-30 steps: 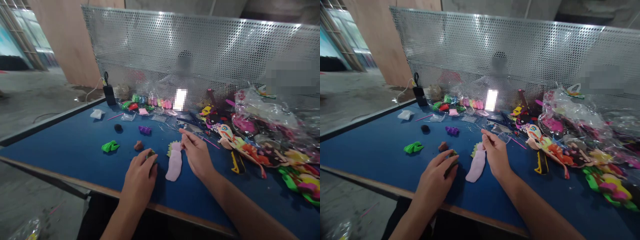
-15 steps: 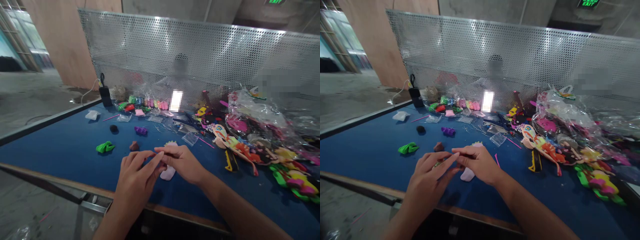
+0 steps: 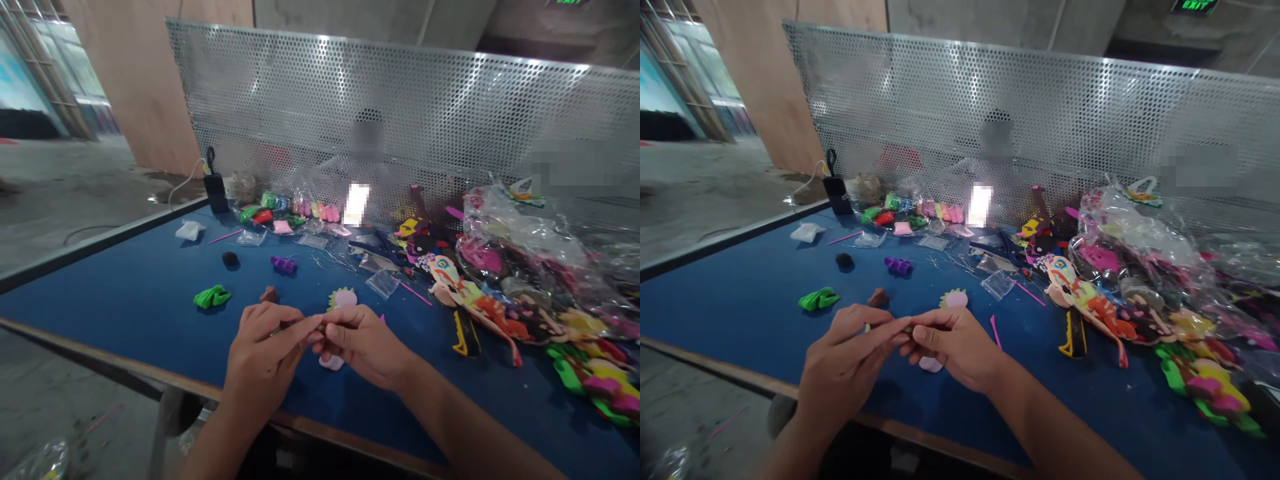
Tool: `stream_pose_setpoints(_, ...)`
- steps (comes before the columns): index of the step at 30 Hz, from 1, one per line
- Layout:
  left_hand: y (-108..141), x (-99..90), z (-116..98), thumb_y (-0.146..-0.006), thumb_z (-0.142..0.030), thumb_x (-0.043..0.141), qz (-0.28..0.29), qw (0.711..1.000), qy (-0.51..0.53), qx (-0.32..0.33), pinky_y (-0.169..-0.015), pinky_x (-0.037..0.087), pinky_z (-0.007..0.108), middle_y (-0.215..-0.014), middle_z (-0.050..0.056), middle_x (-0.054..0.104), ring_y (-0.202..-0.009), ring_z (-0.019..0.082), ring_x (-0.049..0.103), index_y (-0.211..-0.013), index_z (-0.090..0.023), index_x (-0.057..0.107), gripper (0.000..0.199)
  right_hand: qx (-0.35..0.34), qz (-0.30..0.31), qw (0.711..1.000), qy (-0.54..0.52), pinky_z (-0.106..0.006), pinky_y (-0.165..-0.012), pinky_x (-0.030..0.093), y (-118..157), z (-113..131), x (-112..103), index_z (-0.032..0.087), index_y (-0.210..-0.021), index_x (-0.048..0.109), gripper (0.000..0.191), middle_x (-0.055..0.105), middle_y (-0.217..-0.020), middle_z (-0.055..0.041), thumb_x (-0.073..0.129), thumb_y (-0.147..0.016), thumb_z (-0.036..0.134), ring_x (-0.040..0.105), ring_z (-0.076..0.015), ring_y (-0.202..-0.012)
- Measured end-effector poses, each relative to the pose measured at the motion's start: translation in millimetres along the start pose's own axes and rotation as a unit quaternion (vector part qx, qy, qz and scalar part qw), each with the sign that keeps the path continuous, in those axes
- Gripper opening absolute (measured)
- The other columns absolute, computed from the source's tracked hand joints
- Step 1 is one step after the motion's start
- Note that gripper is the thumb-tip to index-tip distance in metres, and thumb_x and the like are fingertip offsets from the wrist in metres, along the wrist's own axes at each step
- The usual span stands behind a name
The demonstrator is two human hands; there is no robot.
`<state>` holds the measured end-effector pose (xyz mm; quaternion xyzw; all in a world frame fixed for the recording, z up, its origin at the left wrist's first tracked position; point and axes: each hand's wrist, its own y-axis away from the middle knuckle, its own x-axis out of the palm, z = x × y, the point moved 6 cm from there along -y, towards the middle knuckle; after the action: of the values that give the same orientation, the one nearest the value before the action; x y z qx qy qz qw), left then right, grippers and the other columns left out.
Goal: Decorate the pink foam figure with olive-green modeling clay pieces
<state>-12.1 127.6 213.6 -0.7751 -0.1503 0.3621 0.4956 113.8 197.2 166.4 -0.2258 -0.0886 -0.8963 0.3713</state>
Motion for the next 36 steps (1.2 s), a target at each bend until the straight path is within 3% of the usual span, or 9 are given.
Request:
stream_pose_setpoints(4, -4, 6.2, 6, -0.092, -0.01, 0.063, 0.036, 0.999, 0.038, -0.007, -0.087, 0.047, 0.038, -0.093, 0.001, 0.067, -0.081, 0.014, 0.059, -0.114, -0.025, 0.071, 0.028, 0.016, -0.027, 0.999, -0.029, -0.018, -0.058, 0.054, 0, -5, -7, 0.012, -0.087, 0.078, 0.024, 0.073, -0.073, -0.0041, 0.086, -0.078, 0.034, 0.068, -0.0093, -0.061)
stream_pose_setpoints(9, 0, 6.6, 8, -0.092, -0.008, 0.062, 0.038, 0.998, 0.035, -0.032, -0.073, 0.048, 0.033, -0.092, 0.003, 0.063, -0.079, 0.016, 0.056, -0.112, -0.025, 0.072, 0.029, 0.013, -0.046, 0.997, -0.054, -0.02, -0.058, 0.055, 0, -6, -4, 0.015, -0.093, 0.077, 0.024, 0.074, -0.074, -0.0033, 0.088, -0.076, 0.03, 0.069, -0.0114, -0.063)
stream_pose_setpoints(15, 5, 7.0, 7, -0.088, -0.012, 0.069, 0.037, 0.999, -0.011, -0.023, -0.074, 0.047, 0.036, -0.092, 0.005, 0.067, -0.079, 0.017, 0.057, -0.113, -0.021, 0.072, 0.027, -0.062, -0.125, 0.99, 0.024, -0.019, -0.056, 0.052, -2, 1, -12, 0.019, -0.098, 0.074, 0.032, 0.074, -0.078, -0.001, 0.09, -0.071, 0.023, 0.068, -0.0113, -0.065)
stream_pose_setpoints(18, 7, 2.7, 5, -0.088, -0.009, 0.069, 0.019, 0.999, 0.013, -0.029, -0.072, 0.046, 0.033, -0.089, 0.003, 0.068, -0.078, 0.016, 0.057, -0.107, -0.022, 0.073, 0.023, -0.059, -0.11, 0.991, 0.048, -0.021, -0.055, 0.052, -1, -3, -11, 0.018, -0.092, 0.07, 0.031, 0.073, -0.073, -0.0012, 0.091, -0.071, 0.027, 0.066, -0.0116, -0.06)
stream_pose_setpoints(23, 13, -7.0, -2, -0.09, -0.007, 0.065, 0.014, 0.999, 0.031, -0.017, -0.069, 0.046, 0.031, -0.088, 0.002, 0.069, -0.077, 0.015, 0.056, -0.1, -0.022, 0.073, 0.021, -0.035, -0.076, 0.996, 0.002, -0.017, -0.049, 0.044, 3, -13, -1, 0.017, -0.085, 0.066, 0.036, 0.067, -0.063, 0.0018, 0.093, -0.068, 0.034, 0.06, -0.0089, -0.052)
stream_pose_setpoints(30, 19, -7.5, -12, -0.087, -0.002, 0.066, -0.007, 0.997, 0.078, -0.016, -0.071, 0.05, 0.03, -0.09, 0.004, 0.068, -0.081, 0.015, 0.056, -0.109, -0.02, 0.072, 0.029, -0.022, -0.009, 0.999, -0.027, -0.017, -0.046, 0.039, 5, -19, 14, 0.016, -0.078, 0.065, 0.041, 0.062, -0.063, 0.0026, 0.094, -0.065, 0.042, 0.054, -0.0072, -0.05)
stream_pose_setpoints(36, 24, 2.4, -15, -0.088, -0.004, 0.066, -0.03, 0.998, 0.036, -0.029, -0.076, 0.051, 0.031, -0.095, 0.005, 0.061, -0.087, 0.016, 0.057, -0.113, -0.019, 0.071, 0.03, -0.037, -0.047, 0.998, -0.03, -0.016, -0.046, 0.04, 5, -13, 6, 0.018, -0.087, 0.067, 0.042, 0.062, -0.063, 0.0045, 0.095, -0.063, 0.037, 0.054, -0.0067, -0.05)
